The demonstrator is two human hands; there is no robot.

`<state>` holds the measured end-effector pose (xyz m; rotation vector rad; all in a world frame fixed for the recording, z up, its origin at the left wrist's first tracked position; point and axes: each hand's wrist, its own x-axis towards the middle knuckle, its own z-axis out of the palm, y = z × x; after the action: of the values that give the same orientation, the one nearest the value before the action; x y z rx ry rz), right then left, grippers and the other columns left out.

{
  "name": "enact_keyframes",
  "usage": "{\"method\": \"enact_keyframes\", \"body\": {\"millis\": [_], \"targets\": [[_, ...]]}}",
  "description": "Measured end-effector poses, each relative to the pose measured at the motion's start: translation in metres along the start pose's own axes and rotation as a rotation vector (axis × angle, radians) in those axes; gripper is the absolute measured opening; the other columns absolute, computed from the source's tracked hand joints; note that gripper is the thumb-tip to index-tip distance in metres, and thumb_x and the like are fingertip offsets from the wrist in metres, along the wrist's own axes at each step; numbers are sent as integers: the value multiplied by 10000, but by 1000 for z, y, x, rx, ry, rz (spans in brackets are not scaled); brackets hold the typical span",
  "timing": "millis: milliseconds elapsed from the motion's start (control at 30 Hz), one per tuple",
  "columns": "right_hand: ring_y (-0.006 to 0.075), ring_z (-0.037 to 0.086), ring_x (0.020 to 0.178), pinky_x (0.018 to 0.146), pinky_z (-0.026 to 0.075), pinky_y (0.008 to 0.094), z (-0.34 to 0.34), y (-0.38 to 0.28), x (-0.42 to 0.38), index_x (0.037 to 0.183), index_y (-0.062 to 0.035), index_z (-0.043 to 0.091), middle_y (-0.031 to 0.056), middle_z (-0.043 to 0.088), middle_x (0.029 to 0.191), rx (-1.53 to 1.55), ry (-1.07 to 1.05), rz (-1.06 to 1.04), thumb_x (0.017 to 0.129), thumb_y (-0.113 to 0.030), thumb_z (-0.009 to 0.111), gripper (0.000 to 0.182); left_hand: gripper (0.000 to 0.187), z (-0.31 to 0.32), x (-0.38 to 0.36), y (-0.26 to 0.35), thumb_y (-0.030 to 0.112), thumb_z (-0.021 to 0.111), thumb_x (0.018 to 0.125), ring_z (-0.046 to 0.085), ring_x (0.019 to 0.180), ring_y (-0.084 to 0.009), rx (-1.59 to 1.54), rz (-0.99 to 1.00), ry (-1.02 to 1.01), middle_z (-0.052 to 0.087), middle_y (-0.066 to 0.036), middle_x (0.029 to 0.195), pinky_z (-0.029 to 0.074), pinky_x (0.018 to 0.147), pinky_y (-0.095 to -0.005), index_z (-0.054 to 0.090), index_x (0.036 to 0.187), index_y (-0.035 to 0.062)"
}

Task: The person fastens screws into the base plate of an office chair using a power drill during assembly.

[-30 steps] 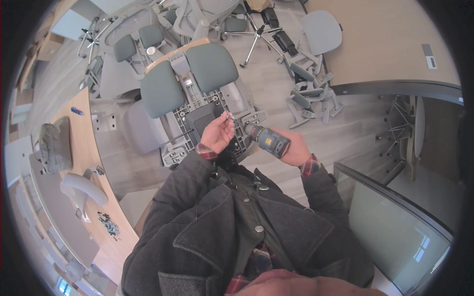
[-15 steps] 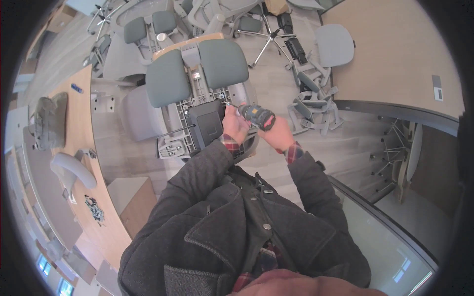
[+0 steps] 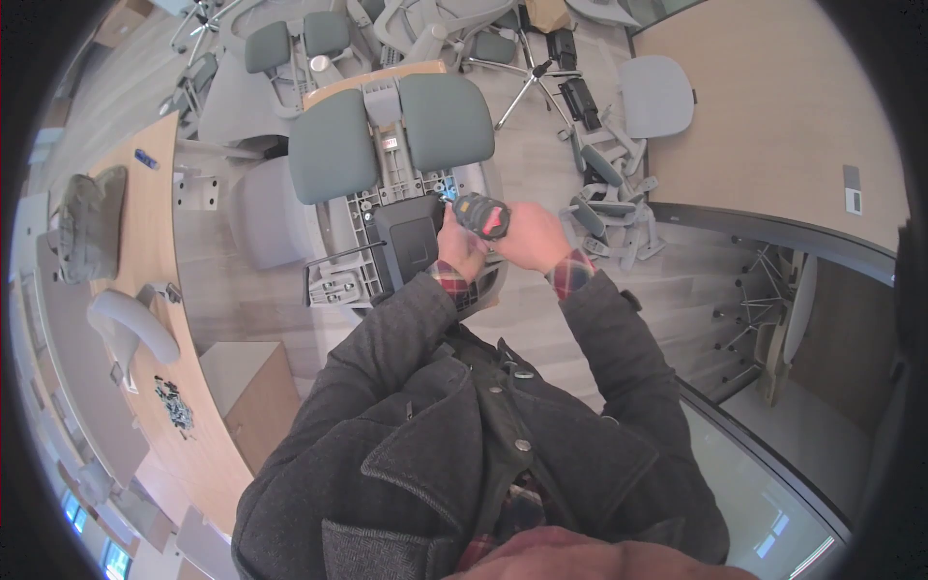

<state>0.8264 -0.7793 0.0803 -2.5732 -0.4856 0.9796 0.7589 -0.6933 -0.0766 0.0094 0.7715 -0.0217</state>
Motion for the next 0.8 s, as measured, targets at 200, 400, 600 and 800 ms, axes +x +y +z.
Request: {"method": "enact_keyframes", "body": {"millis": [200, 400, 600, 800], "targets": [[335, 589, 748, 634, 476, 417, -15, -25, 16, 869, -122, 603, 91, 669, 837, -137, -112, 71, 722, -167, 566, 158, 138, 6, -76, 36, 189, 550, 910, 514, 644, -322, 1838, 882, -392, 571, -102, 710, 369, 584, -419, 542, 838, 72], [311, 466, 627, 571, 423, 392, -30, -43, 12, 724, -91, 511, 95, 574, 684, -132, -110, 160, 740, -133, 494, 47, 714, -32, -96, 72, 531, 631, 883, 235, 1504, -349, 2662, 996, -455, 314, -145, 1605, 174, 1195, -623, 502, 1444, 108], [300, 494, 622, 579, 444, 394, -27, -48, 17, 694, -99, 513, 74, 572, 666, -181, -97, 161, 758, -135, 515, 73, 883, -31, -96, 72, 688, 593, 855, 195, 1518, -361, 2772, 918, -435, 266, -163, 1629, 179, 1202, -610, 451, 1492, 93], [346, 581, 696, 628, 493, 410, -26, -54, 22, 756, -92, 588, 107, 653, 772, -203, -127, 195, 773, -146, 524, 86, 996, -30, -95, 73, 761, 622, 779, 170, 1528, -358, 2819, 856, -433, 242, -155, 1639, 141, 1214, -605, 430, 1507, 109]]}}
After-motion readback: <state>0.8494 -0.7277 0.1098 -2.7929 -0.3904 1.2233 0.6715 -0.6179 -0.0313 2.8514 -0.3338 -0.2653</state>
